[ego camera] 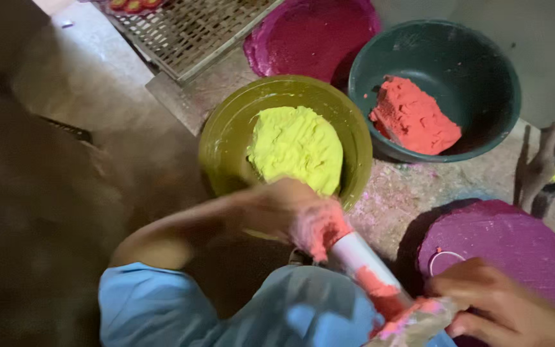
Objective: The person presses colored powder into flower patterns on round purple boards using small plastic cups, then stacks the finished boards on woven bamboo trays. They later use a wooden hand press to form orange powder rings on a board and handle a white ring on the table.
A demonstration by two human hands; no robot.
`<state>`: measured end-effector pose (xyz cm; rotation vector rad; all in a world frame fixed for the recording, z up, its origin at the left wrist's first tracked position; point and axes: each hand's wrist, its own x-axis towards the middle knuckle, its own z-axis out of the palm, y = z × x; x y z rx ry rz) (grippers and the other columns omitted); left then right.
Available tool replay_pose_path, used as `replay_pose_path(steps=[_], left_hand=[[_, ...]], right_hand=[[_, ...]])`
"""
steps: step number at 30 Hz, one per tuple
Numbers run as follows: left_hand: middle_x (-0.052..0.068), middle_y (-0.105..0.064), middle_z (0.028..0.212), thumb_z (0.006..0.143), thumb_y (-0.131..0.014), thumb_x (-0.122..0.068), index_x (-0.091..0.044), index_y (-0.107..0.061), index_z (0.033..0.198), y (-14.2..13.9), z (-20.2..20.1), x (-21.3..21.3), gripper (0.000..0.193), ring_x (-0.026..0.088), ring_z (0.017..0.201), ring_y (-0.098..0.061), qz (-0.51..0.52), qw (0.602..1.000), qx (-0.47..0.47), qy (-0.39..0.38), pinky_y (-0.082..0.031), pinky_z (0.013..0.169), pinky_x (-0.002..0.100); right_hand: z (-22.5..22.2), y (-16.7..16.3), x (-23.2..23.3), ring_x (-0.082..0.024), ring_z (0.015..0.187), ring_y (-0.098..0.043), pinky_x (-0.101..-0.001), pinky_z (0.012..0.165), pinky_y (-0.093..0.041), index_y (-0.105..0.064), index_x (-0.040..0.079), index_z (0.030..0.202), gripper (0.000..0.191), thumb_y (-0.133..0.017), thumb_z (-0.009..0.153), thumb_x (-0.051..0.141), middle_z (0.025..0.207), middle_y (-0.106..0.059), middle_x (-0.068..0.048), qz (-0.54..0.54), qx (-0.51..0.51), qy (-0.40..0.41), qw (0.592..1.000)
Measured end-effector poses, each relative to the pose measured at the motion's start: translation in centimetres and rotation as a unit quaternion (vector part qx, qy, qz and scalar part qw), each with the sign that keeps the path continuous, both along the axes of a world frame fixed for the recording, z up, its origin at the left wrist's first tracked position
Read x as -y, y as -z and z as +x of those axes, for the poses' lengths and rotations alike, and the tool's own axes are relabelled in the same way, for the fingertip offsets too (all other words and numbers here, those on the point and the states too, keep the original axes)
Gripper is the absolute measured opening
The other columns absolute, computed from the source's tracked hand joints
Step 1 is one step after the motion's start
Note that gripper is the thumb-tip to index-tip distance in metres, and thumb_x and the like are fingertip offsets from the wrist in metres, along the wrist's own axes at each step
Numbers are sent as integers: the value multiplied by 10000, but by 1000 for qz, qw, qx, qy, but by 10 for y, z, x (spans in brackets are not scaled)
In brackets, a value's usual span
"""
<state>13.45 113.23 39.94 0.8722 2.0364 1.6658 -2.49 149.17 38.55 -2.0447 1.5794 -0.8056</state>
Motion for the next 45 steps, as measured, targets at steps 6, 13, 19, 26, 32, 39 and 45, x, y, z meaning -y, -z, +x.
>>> replay_pose_path(steps=[6,13,19,26,32,39,45], left_hand=[[-55,-755,1118,872,-586,-97,-142,-631,1302,57,-38,114,436,103,857,-716,35,950,275,-145,-439,559,249],[46,-680,853,998,-663,-273,-34,-741,1043,167,-133,56,255,119,758,-626,222,909,298,-190,-467,626,266],[2,-670,805,949,-712,-381,-85,-714,937,154,-242,92,296,114,697,-608,198,867,107,-445,-460,593,292],[-25,-605,793,985,-671,-238,-40,-690,965,184,-330,86,200,98,726,-564,121,804,-126,-569,-457,627,304],[13,-681,954,991,-634,-196,-38,-694,1067,210,-357,83,185,118,917,-636,141,802,-184,-550,-516,807,325],[43,-703,1010,990,-656,-120,-14,-701,1079,220,-358,75,145,166,974,-642,165,788,-154,-573,-532,869,342],[60,-721,1043,970,-637,-123,-16,-700,1095,227,-359,75,176,160,1018,-659,159,776,-180,-583,-518,904,340]], right_hand=[[-71,-32,27,-227,778,-665,-420,663,-502,-680,143,1033,314,-762,806,345,800,-600,-25,-49,-495,143,856],[-129,-89,131,-304,1117,-665,-455,952,-531,-704,216,1172,405,-805,780,203,1190,-715,-107,-277,-599,304,688],[-230,40,213,-445,1015,-636,-521,842,-528,-716,89,1155,316,-755,862,198,1208,-634,-243,20,-252,431,866],[-248,218,278,-352,935,-720,-497,790,-544,-743,136,989,363,-674,847,463,989,-737,-132,265,-153,443,843],[-295,177,284,-302,956,-757,-452,736,-601,-742,98,1062,400,-610,946,458,1027,-768,-133,328,-364,368,790],[-339,158,317,-341,1094,-726,-484,879,-590,-770,107,1136,289,-576,949,212,1196,-738,-179,423,-401,251,773],[-325,157,320,-352,1039,-710,-507,794,-592,-755,74,1112,288,-594,958,255,1171,-712,-175,364,-364,384,766]])
